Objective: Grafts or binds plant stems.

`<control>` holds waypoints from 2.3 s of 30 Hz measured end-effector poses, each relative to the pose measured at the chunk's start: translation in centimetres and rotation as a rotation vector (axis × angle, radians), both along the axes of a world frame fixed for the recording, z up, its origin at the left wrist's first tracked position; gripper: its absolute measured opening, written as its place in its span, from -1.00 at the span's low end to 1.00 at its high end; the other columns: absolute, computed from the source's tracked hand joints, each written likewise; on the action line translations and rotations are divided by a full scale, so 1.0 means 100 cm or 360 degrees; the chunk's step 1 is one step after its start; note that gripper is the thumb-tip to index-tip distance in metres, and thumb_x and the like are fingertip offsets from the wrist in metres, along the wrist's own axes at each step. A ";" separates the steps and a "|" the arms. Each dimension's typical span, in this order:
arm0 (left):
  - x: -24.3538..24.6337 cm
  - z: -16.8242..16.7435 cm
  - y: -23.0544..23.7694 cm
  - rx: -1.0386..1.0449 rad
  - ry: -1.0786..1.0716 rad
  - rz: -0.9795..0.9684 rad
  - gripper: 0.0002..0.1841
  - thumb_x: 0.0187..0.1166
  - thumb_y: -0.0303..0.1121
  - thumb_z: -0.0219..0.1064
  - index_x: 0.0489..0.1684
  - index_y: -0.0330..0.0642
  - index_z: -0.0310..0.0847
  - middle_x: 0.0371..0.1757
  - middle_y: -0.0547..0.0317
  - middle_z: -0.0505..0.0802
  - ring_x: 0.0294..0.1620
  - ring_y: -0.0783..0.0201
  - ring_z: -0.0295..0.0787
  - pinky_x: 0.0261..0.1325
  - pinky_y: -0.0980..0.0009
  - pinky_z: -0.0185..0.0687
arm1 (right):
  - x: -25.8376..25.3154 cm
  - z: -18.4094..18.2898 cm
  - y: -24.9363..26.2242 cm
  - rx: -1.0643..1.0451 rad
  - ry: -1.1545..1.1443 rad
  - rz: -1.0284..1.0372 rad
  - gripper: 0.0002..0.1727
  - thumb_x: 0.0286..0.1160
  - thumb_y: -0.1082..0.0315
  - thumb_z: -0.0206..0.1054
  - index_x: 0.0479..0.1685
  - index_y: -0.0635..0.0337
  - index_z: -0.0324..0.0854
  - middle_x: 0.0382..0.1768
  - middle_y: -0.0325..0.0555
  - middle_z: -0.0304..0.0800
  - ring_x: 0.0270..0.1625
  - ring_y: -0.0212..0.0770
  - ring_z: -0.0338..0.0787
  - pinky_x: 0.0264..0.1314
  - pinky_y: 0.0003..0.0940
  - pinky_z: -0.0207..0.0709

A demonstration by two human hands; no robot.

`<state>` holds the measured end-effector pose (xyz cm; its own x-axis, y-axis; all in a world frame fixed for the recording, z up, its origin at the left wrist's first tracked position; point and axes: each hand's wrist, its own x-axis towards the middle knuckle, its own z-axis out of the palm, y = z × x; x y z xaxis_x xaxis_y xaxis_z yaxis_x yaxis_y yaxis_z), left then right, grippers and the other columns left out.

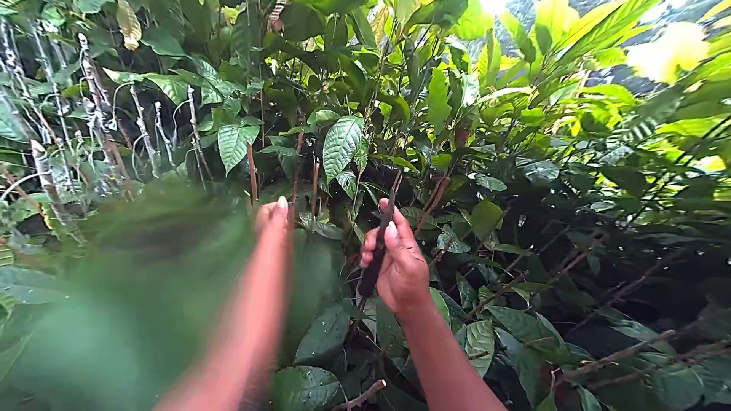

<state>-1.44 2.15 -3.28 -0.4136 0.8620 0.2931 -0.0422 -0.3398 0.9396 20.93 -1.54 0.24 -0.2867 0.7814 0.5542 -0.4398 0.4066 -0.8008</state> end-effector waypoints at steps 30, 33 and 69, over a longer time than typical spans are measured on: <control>-0.004 -0.058 0.074 -0.0269 -0.0067 -0.0614 -0.36 0.80 0.22 -0.05 0.03 -0.24 0.68 -0.01 0.08 0.82 -0.16 0.21 0.82 -0.02 0.20 0.79 | -0.077 -0.080 0.089 -0.0560 -0.0508 -0.0194 -0.49 0.93 0.22 -0.12 0.80 -0.03 0.21 -0.27 -0.12 0.65 -0.37 -0.29 0.66 -0.33 -0.43 0.58; -0.002 -0.059 0.074 -0.0284 -0.0047 -0.0675 -0.39 0.78 0.21 0.01 0.04 -0.21 0.69 -0.01 0.11 0.82 -0.15 0.23 0.82 -0.02 0.22 0.78 | -0.061 -0.088 0.107 -0.0683 -0.0538 -0.0032 -0.53 0.92 0.28 -0.08 0.73 0.00 0.31 -0.25 -0.07 0.71 -0.39 -0.27 0.69 -0.35 -0.43 0.60; -0.002 -0.057 0.080 -0.0351 -0.0066 -0.0691 -0.71 0.82 -0.22 0.16 0.21 -0.22 0.65 -0.22 0.10 0.81 -0.39 0.30 0.77 -0.26 0.35 0.76 | -0.050 -0.119 0.128 -0.0556 -0.0646 0.0211 -0.49 0.89 0.32 -0.09 0.78 0.00 0.26 -0.22 -0.02 0.74 -0.40 -0.29 0.69 -0.34 -0.46 0.60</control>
